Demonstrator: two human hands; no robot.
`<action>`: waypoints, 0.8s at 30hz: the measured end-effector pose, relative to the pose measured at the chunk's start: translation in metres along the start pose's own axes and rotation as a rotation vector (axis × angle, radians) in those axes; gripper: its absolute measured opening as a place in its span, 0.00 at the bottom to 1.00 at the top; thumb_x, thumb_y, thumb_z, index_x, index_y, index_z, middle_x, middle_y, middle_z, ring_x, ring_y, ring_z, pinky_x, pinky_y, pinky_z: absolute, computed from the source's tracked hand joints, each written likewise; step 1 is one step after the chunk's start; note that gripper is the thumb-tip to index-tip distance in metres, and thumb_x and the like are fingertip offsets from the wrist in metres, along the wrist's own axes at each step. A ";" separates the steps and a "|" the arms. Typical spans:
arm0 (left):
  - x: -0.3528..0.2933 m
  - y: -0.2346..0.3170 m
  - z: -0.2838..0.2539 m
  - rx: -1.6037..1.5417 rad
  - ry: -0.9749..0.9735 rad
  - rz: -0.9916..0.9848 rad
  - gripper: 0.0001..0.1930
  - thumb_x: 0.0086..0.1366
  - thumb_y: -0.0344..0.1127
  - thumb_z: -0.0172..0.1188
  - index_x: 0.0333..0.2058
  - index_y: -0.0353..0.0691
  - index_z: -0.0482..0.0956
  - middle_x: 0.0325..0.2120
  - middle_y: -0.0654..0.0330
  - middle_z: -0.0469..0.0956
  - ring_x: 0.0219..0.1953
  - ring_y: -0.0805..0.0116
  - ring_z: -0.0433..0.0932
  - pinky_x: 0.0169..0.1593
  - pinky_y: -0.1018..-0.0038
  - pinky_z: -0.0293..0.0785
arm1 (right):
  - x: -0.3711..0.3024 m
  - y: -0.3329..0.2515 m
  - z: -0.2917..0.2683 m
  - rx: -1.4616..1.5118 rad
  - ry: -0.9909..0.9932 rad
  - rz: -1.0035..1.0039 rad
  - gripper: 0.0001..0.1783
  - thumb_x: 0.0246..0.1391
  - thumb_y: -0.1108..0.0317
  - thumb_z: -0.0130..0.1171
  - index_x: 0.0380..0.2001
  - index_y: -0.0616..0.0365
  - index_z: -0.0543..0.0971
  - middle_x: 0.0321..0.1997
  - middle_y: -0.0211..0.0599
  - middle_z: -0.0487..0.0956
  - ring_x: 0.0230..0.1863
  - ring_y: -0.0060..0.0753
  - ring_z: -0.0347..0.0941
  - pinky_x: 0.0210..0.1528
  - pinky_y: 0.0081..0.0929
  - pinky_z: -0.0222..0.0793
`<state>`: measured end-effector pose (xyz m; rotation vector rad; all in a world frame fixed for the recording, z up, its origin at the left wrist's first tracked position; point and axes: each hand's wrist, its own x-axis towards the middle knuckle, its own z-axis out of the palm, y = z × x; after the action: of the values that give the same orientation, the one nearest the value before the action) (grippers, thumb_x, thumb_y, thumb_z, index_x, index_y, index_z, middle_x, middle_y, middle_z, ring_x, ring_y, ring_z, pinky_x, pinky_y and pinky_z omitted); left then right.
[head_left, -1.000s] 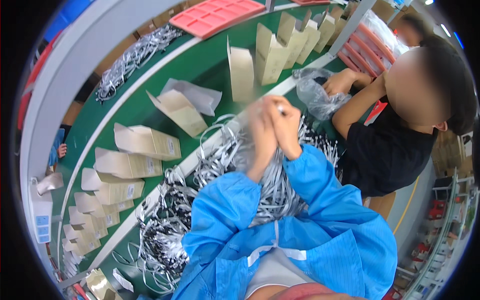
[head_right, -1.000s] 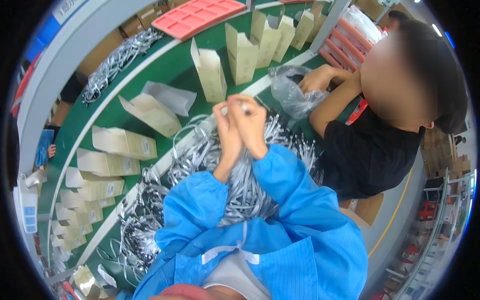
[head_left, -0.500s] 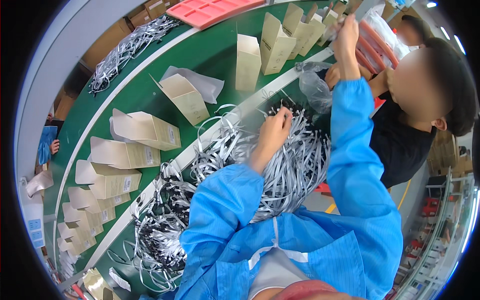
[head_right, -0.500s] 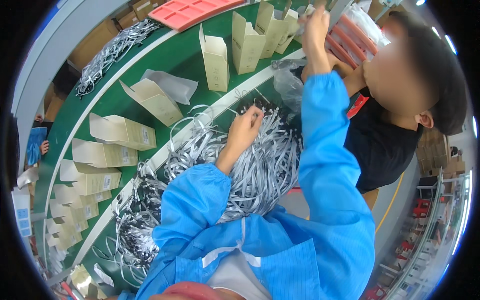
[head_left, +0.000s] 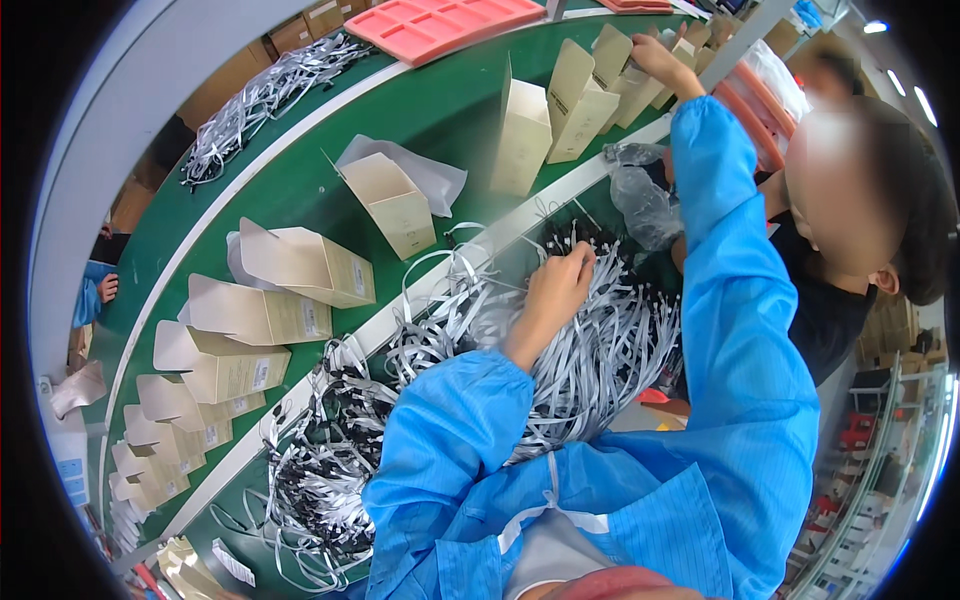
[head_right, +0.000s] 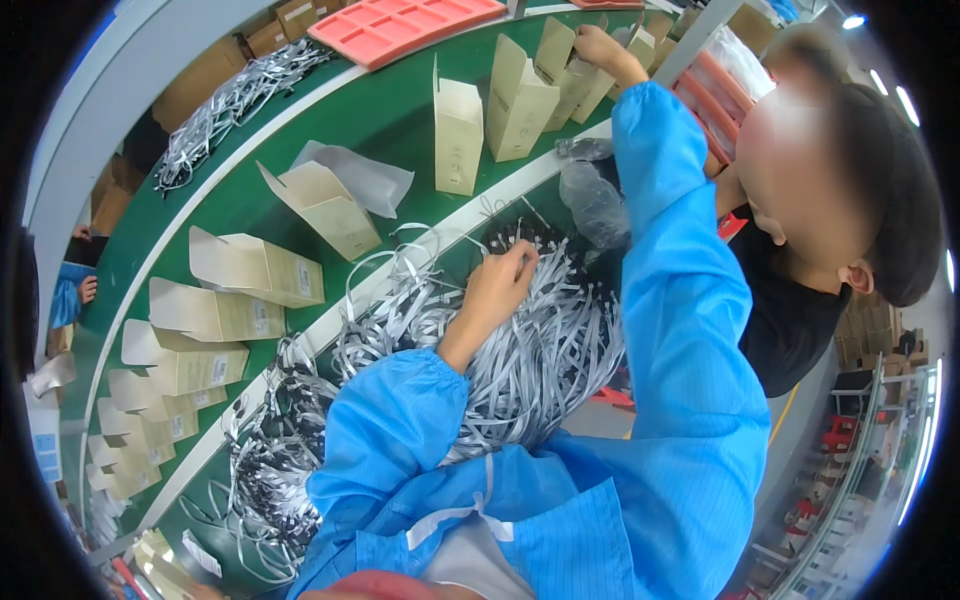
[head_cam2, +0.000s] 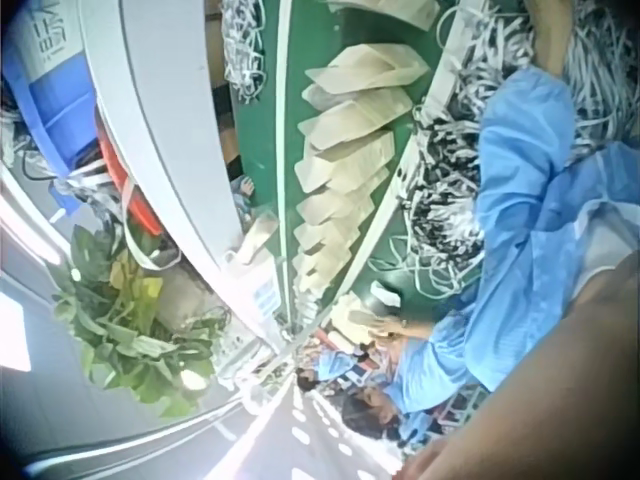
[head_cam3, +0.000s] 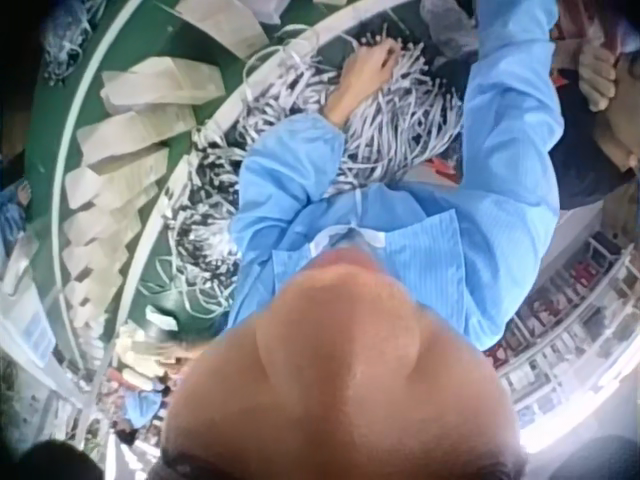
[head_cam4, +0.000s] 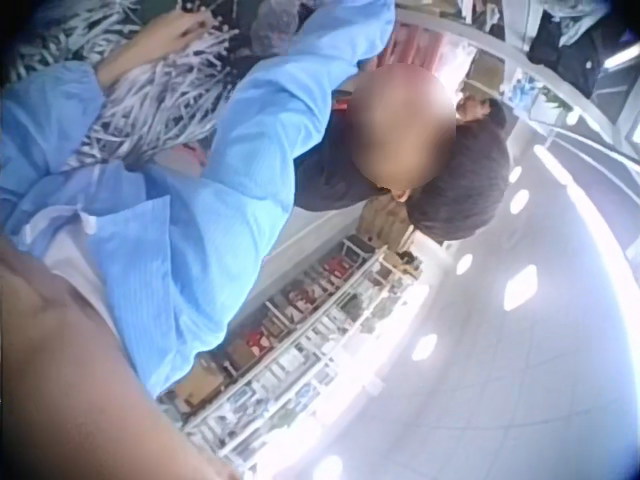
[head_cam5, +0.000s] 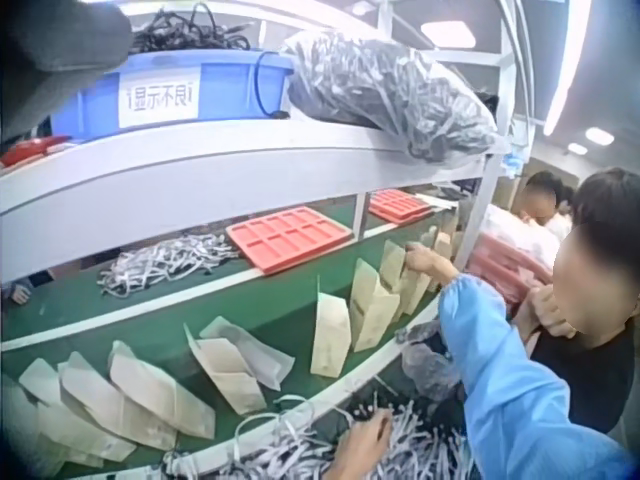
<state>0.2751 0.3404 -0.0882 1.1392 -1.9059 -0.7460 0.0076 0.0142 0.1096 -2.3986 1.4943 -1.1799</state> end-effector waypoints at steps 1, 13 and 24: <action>0.001 0.001 -0.001 -0.010 -0.001 0.011 0.05 0.65 0.33 0.56 0.39 0.45 0.74 0.23 0.45 0.80 0.30 0.38 0.80 0.34 0.47 0.74 | -0.001 -0.005 -0.013 -0.191 -0.228 -0.115 0.14 0.66 0.62 0.49 0.41 0.62 0.78 0.32 0.37 0.79 0.31 0.31 0.74 0.45 0.38 0.70; -0.020 0.000 -0.010 0.013 0.034 0.028 0.05 0.66 0.35 0.56 0.39 0.44 0.76 0.19 0.50 0.79 0.26 0.44 0.79 0.31 0.54 0.72 | -0.019 -0.111 -0.047 -0.697 -0.521 0.212 0.14 0.63 0.55 0.57 0.42 0.50 0.84 0.43 0.37 0.85 0.37 0.28 0.80 0.38 0.23 0.73; -0.013 0.006 -0.012 0.005 -0.048 0.078 0.05 0.66 0.35 0.56 0.38 0.44 0.75 0.24 0.46 0.80 0.31 0.40 0.80 0.35 0.48 0.75 | 0.002 -0.018 -0.105 -0.460 -0.382 0.012 0.21 0.51 0.54 0.68 0.46 0.51 0.86 0.34 0.37 0.86 0.27 0.26 0.79 0.30 0.28 0.77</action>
<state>0.2860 0.3534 -0.0810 1.0522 -1.9819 -0.7318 -0.0467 0.0550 0.1923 -2.6750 1.7806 -0.3548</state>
